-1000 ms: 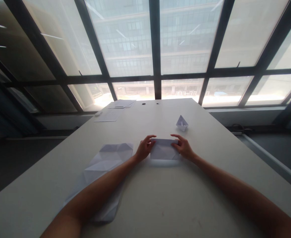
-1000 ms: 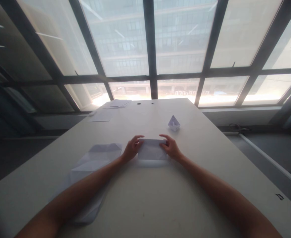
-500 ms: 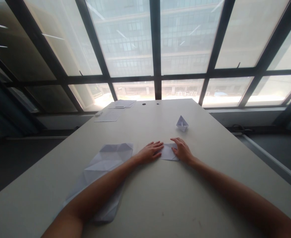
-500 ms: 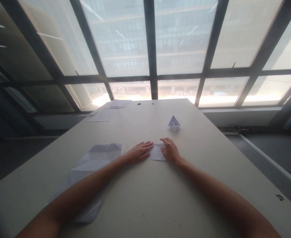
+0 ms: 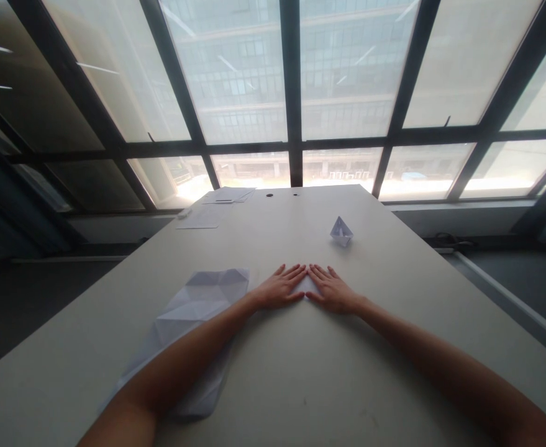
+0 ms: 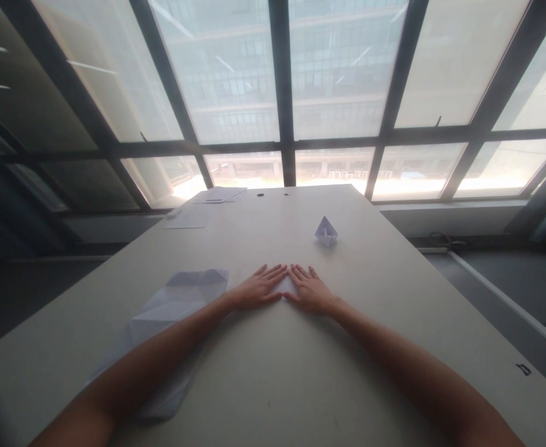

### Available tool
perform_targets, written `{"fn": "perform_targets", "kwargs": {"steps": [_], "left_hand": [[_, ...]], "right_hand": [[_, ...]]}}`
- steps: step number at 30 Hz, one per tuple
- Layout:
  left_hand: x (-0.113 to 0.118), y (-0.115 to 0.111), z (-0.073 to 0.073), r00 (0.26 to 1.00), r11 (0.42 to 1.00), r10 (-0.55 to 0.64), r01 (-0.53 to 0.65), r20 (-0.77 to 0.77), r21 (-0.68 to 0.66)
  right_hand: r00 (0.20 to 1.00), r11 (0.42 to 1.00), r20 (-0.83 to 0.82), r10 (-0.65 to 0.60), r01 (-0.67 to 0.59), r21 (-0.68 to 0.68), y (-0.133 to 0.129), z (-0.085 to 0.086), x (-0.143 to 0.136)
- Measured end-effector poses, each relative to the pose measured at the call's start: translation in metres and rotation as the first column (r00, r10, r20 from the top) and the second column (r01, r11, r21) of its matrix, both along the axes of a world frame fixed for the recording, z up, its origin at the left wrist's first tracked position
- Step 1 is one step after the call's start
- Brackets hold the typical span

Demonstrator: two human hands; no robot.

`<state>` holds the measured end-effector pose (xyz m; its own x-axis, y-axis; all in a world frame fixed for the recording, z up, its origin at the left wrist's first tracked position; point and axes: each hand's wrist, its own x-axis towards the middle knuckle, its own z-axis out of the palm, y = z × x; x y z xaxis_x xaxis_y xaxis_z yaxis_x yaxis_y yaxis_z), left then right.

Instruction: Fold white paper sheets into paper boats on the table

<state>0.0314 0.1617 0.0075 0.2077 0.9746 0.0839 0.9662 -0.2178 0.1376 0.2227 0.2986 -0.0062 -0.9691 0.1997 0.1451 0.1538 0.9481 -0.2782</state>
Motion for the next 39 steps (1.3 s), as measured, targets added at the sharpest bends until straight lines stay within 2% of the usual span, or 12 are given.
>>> {"fn": "perform_targets", "kwargs": {"steps": [3,8,11,14,20,23,28,34,39], "left_hand": [[-0.001,0.0,0.001,1.0,1.0,-0.005,0.005,0.006,-0.008],[-0.003,0.001,0.002,0.999,0.999,-0.029,0.03,0.038,-0.016],[-0.003,-0.001,0.005,0.996,0.999,-0.047,0.048,0.074,-0.012],[-0.004,-0.001,0.006,0.993,0.998,-0.06,0.061,0.106,-0.006],[-0.003,0.002,0.003,0.995,0.998,-0.037,0.041,0.092,-0.045],[-0.003,0.002,0.001,0.998,0.997,-0.04,0.043,0.053,-0.061],[-0.004,0.003,-0.001,0.999,0.996,-0.035,0.035,-0.002,-0.085],[-0.004,0.003,0.001,0.999,0.995,-0.035,0.032,-0.024,-0.095],[-0.002,0.003,0.004,0.999,0.994,-0.033,0.032,-0.009,-0.102]], "right_hand": [[1.0,1.0,0.01,-0.022,0.022,-0.015,0.002,-0.002,-0.001],[0.987,0.987,0.026,-0.161,0.161,-0.027,0.008,-0.008,-0.003],[0.982,0.982,0.025,-0.187,0.187,-0.006,0.01,-0.01,-0.002],[0.987,0.987,0.019,-0.161,0.16,0.016,0.009,-0.009,-0.001],[1.0,1.0,-0.009,0.005,-0.005,0.027,0.003,-0.004,0.001],[1.0,1.0,0.023,-0.003,0.003,0.022,0.002,-0.003,0.001],[0.983,0.989,0.108,-0.148,0.144,0.038,0.005,-0.003,0.0],[0.919,0.934,0.169,-0.356,0.355,0.037,0.017,-0.004,0.001],[0.888,0.901,0.152,-0.434,0.431,0.05,0.02,-0.007,0.001]]}}
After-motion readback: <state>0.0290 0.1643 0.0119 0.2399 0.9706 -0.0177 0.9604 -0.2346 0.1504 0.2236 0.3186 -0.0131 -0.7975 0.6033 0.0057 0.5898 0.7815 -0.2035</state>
